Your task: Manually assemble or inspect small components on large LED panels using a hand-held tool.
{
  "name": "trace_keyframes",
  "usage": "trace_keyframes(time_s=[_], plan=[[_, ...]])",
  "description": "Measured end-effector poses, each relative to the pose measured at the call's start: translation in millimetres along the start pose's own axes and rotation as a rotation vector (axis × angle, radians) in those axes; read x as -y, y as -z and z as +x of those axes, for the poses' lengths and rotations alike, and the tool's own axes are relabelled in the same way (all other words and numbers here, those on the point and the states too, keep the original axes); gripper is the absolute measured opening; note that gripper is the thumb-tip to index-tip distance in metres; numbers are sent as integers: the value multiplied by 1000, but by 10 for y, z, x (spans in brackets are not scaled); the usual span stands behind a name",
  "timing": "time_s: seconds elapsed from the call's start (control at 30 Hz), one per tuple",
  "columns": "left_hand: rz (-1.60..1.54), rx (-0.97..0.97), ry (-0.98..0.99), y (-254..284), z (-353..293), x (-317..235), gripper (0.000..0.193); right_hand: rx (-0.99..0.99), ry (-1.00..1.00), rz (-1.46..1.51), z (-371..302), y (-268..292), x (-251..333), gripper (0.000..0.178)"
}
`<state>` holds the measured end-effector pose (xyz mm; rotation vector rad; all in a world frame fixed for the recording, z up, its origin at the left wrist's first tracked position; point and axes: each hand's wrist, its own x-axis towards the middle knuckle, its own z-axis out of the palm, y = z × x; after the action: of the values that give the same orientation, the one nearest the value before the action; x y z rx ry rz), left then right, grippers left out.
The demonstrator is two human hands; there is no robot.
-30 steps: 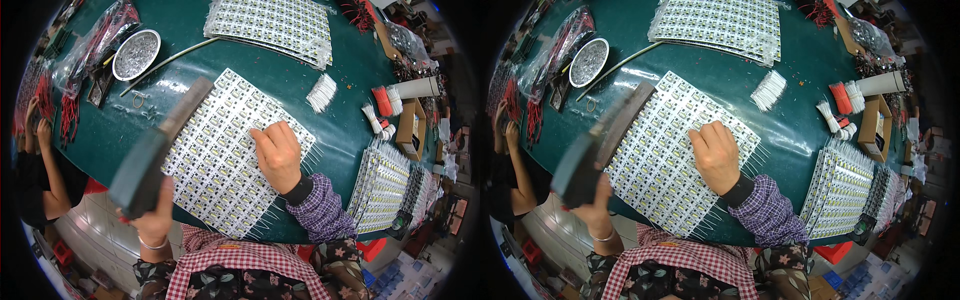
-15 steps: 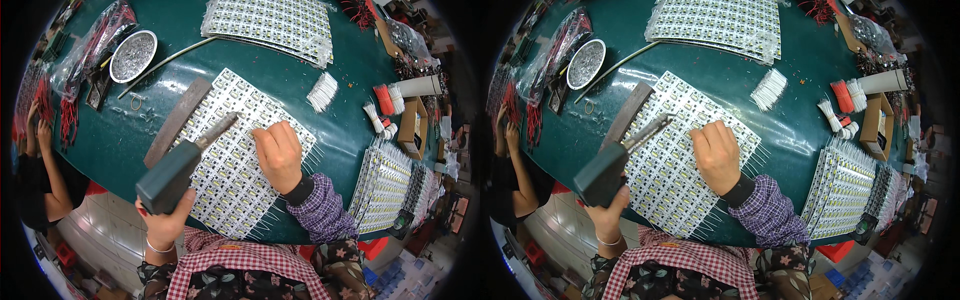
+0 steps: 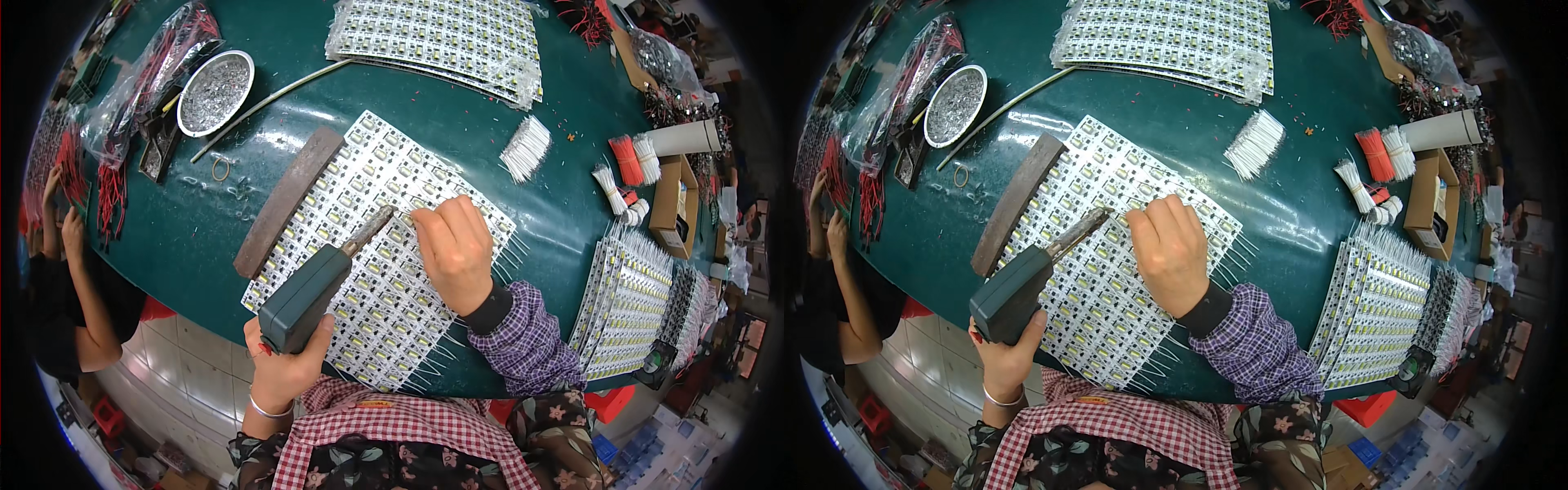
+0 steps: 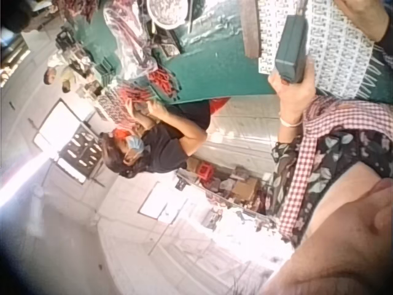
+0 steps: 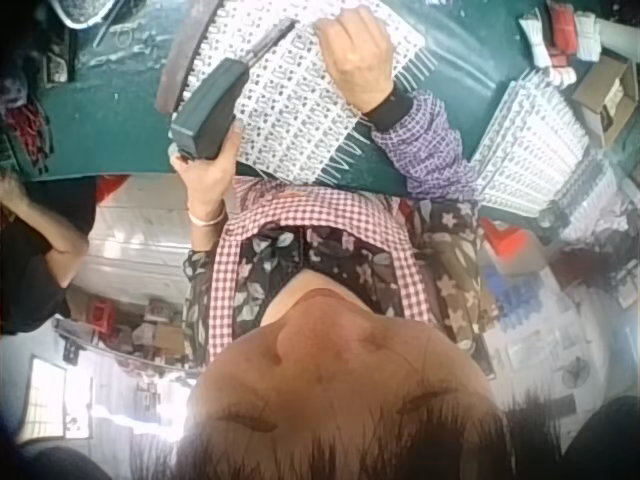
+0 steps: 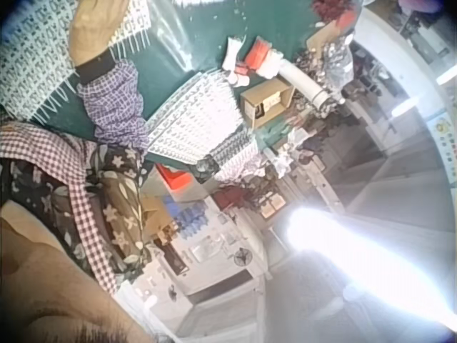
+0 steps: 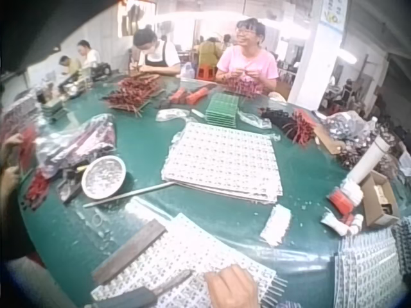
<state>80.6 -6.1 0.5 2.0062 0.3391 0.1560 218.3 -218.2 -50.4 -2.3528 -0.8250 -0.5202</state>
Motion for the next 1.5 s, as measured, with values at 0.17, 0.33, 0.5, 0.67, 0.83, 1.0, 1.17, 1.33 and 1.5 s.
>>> trace_keyframes(time_s=[0.17, 0.33, 0.5, 0.67, 0.83, 1.0, 1.17, 1.33, 1.5], plan=[[28, 1, -18, -3, 7, -6, 14, -7, -4, 14, -3, -9, -9, 23], [-154, 29, 128, 40, 23, -49, 20, -10, -17, 29, -8, -16, -16, 21], [-243, -54, 110, 79, -38, 126, 37, 13, -30, 33, 9, 11, 1, 20], [-427, -115, 194, 81, -11, 88, 43, 10, -32, 28, 9, 10, -1, 19], [-585, -104, 171, 49, 51, 104, 45, 1, -29, 16, 11, 14, 7, 18], [-653, -153, 161, -4, 64, 238, 53, 12, -45, 6, 12, 10, 31, 16], [-729, -167, 170, -43, 44, 361, 52, 27, -110, 91, 62, 107, 51, 12], [-793, -199, 165, -67, 30, 414, 50, 88, -100, 75, 230, 156, -12, 9], [-818, -186, 137, -67, 37, 409, 43, 178, -72, -16, 316, 112, 7, 8]])
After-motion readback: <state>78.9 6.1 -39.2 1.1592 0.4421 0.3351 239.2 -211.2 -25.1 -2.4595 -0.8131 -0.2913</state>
